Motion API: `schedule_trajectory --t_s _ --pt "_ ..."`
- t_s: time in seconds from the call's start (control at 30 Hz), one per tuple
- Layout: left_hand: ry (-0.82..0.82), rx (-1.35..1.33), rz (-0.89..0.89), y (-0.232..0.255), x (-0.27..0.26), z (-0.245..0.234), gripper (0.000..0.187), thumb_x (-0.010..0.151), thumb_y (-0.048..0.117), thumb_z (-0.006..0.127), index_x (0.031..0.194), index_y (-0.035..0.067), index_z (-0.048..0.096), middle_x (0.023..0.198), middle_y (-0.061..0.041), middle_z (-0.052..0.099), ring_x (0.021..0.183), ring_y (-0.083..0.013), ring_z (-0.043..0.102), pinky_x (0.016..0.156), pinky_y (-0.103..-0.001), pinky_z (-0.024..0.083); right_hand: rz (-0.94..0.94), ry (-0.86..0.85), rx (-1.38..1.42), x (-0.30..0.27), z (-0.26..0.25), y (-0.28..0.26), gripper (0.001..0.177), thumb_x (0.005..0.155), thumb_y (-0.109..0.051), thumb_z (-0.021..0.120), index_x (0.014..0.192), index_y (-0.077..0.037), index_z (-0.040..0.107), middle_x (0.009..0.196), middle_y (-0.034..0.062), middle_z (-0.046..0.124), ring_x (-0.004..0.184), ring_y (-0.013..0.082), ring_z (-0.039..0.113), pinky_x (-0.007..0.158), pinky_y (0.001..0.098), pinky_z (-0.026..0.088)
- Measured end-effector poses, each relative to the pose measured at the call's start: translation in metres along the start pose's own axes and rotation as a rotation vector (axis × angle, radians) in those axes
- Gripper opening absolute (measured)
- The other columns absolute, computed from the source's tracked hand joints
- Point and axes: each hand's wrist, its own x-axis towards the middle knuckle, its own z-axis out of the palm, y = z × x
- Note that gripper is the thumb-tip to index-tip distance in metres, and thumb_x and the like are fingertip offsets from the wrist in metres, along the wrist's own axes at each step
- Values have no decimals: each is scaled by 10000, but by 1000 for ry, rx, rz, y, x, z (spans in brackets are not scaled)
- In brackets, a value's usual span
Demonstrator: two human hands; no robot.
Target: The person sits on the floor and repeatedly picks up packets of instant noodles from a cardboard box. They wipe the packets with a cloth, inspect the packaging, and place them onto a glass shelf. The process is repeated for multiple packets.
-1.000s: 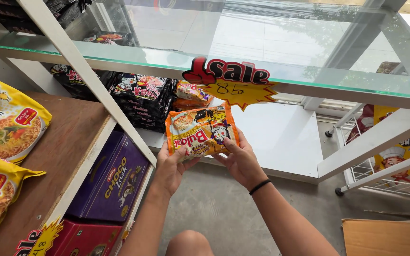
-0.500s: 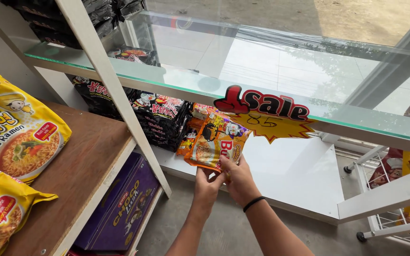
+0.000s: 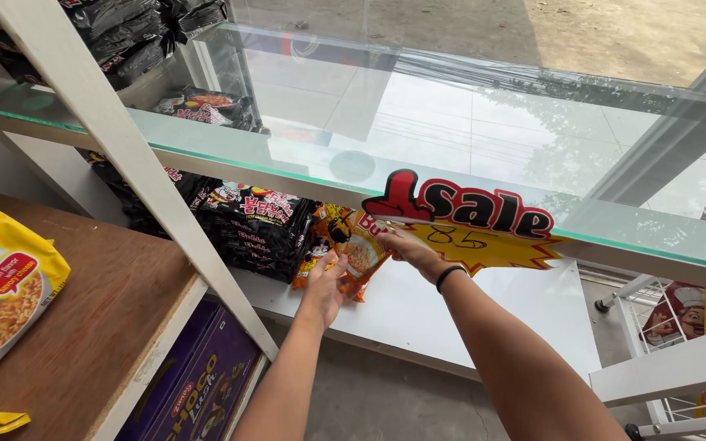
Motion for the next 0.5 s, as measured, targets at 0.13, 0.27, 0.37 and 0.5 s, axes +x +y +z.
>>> schedule_trajectory --t_s 0.13,0.27,0.37,0.5 --pt "-138 -25 38 8 45 16 422 952 206 674 1305 13 546 1210 -109 666 1110 -268 644 898 -444 573 -344 62 167 51 -18 32 397 869 -277 745 1225 -124 660 1242 55 702 1119 204 681 941 400 607" --pt "-49 28 75 6 91 42 276 956 132 655 1177 -23 594 1129 -144 692 1005 -279 702 858 -409 626 -407 294 -537 34 -14 45 345 954 -261 662 1274 -134 650 1235 76 699 1093 250 671 912 394 557" --pt "119 40 151 -2 121 69 225 954 54 648 1132 -70 587 1118 -176 679 937 -276 712 775 -395 635 -548 369 -921 23 3 42 361 967 -223 620 1309 -106 634 1260 125 677 1098 298 650 901 400 532" --pt "283 205 266 -13 161 92 279 944 89 650 1170 -56 575 1169 -180 646 966 -288 676 779 -409 602 -186 199 -63 40 16 57 303 1015 -279 611 1238 -75 614 1252 122 685 1134 262 666 957 347 602"
